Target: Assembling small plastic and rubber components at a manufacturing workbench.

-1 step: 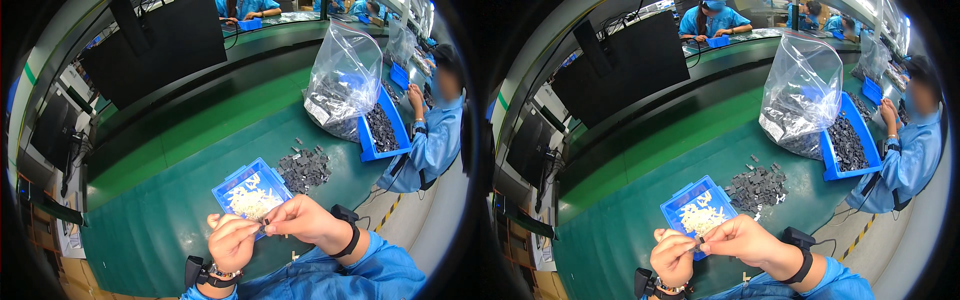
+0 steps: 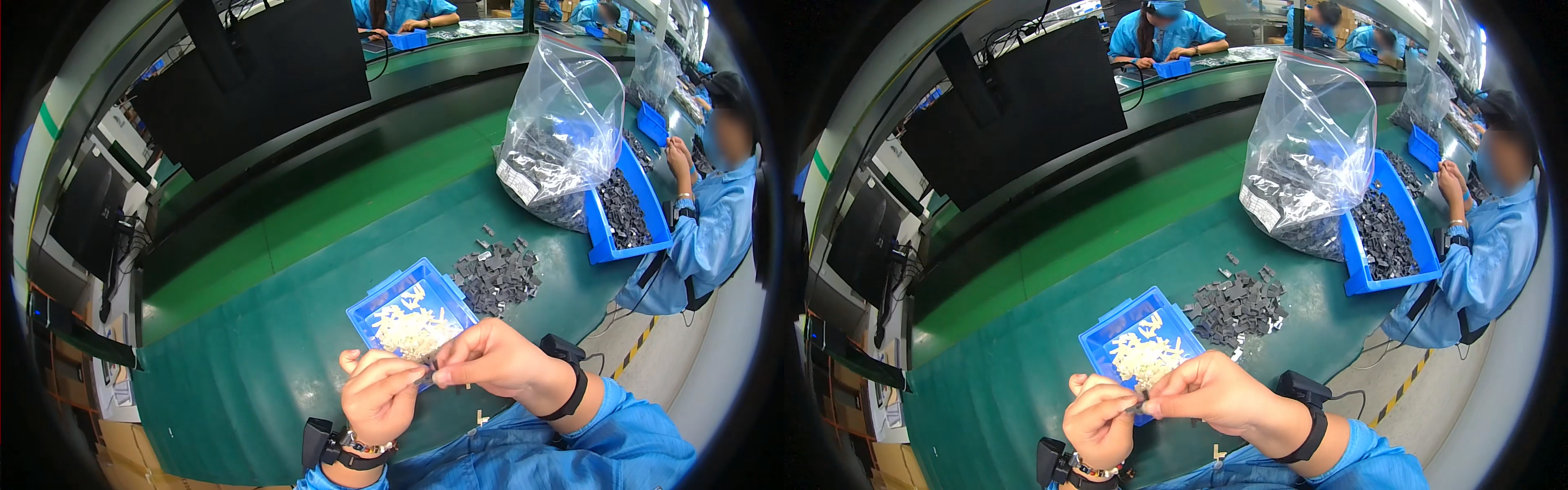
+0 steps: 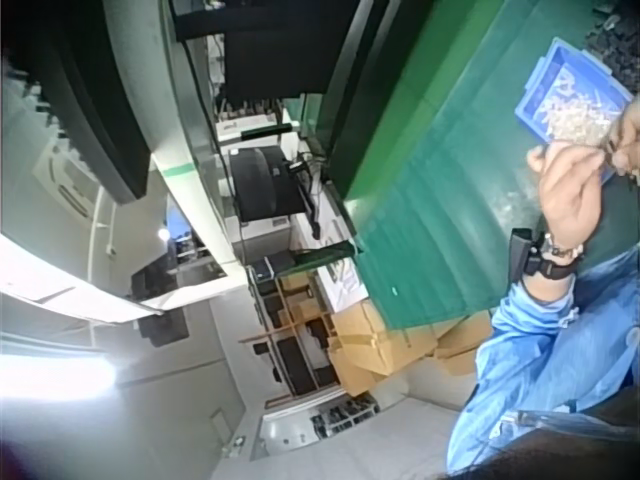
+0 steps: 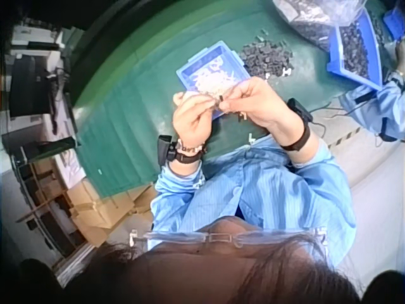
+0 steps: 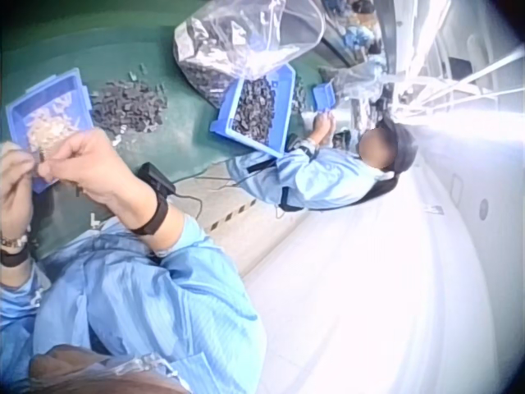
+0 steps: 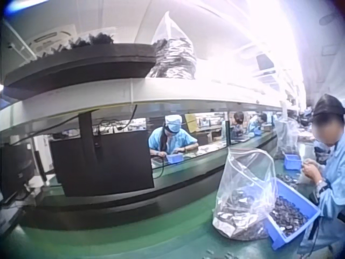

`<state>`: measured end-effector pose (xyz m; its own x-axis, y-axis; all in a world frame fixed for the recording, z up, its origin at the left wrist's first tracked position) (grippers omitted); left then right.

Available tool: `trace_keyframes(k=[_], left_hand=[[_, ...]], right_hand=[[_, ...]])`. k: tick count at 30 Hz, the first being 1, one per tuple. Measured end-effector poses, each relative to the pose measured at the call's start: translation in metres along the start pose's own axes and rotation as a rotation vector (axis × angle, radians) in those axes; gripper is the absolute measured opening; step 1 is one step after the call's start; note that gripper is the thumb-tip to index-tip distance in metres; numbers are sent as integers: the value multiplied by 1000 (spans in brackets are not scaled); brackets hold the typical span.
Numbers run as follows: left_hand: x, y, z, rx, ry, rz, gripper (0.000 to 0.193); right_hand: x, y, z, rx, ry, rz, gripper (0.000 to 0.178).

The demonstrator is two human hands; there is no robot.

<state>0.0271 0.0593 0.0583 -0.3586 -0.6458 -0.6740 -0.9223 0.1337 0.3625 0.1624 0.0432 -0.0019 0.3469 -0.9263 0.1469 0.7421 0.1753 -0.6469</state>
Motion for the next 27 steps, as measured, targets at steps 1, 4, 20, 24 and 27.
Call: trace_keyframes(k=[1,4,20,24,27], left_hand=[[0,0,0,-1,0,0,17],[1,-3,-3,-67,-17,29,19],[0,1,-1,-194,-4,10,11],[2,-3,2,-183,18,0,9],[3,-5,3,-205,41,-14,8]], right_hand=[[0,-1,0,-1,0,1,4],[-1,-11,1,-166,-21,65,7],[16,-49,51,1136,620,-1,22],[17,-51,47,1214,636,31,28],[19,-52,46,1251,685,5,28]])
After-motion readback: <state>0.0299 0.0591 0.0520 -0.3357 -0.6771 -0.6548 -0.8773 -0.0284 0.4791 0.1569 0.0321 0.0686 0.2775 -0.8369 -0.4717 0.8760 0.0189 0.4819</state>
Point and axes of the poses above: each hand's wrist, its own x-axis away from the middle knuckle, its own y-axis out of the back of the hand, z = x × y, the point moved 9 cm from there along -x, towards the middle knuckle, and after that the axes turned 4 degrees about -y, right-handed, at the moved point
